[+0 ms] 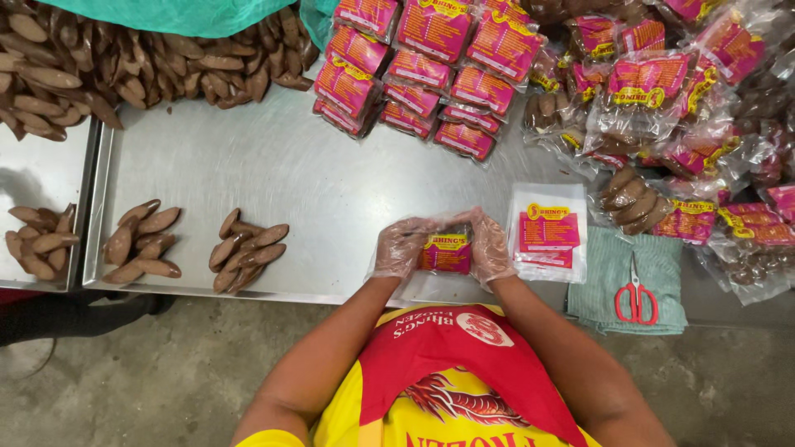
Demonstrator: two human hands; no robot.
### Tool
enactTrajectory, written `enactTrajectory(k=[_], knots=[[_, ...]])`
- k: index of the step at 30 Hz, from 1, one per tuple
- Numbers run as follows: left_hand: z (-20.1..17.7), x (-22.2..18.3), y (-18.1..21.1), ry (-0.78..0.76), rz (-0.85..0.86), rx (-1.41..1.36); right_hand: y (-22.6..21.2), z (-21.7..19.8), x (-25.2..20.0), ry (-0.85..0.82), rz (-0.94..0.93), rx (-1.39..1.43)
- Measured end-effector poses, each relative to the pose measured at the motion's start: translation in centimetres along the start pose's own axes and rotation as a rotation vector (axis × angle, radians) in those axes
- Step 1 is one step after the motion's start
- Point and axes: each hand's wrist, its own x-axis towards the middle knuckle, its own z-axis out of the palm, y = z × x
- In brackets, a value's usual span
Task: The person places brown, elongated food items into small plastic bags on a metal table. They arrange the items inside the bags and then move the filled packages to a stack on the right side of the table. The process is repeated continuously with new bags and items.
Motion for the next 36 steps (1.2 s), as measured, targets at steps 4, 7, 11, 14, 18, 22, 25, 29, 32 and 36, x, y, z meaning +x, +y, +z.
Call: enactTrajectory(k=[4, 7, 11, 14, 18, 22, 25, 29, 32, 36], knots=[[0.0, 1.5, -2.8, -0.006, 0.148, -0.24, -3.7, 1.9, -0.6, 0.102, 0.194, 0.357], [-0.8, 0.8, -1.6, 0.012, -0.036, -0.13, -4.7, 2.0, -0.3, 0.047, 0.277, 0.201], [-0.4, -0.4, 0.5, -0.052, 0.18, 0.051, -2.1, 0.2, 1.2, -0.133, -0.278, -0.567], [-2.7, -1.9, 2.5, -0.172, 0.579, 0.459, -1.7, -1.8, 0.7, -0.248, -1.042, -1.114], [-5.6, -2.5, 2.6, -0.338, 0.77, 1.19, -0.5, -0.4, -0.7, -0.496, -0.696, -0.877], [-5.8, -3.2, 0.0, -0.215, 0.248, 0.857, -0.7, -0.4, -2.1, -0.519, -0.551, -0.902], [-5.5, -1.8, -1.4, -0.149, 0.175, 0.913, -1.1, 0.5, -1.1, -0.435, -0.387, -1.051], [-4.9, 0.5, -1.2, -0.064, -0.242, 0.633, -3.3, 2.1, 0.7, -0.236, 0.25, -1.048], [-4.6, 1.3, 0.5, 0.184, 0.157, 1.019, -3.4, 2.4, 2.1, -0.215, 0.178, -0.993], [-3.6, -1.0, 4.0, 0.223, 0.727, 0.955, -1.8, 1.2, 3.8, -0.242, 0.334, -0.748]])
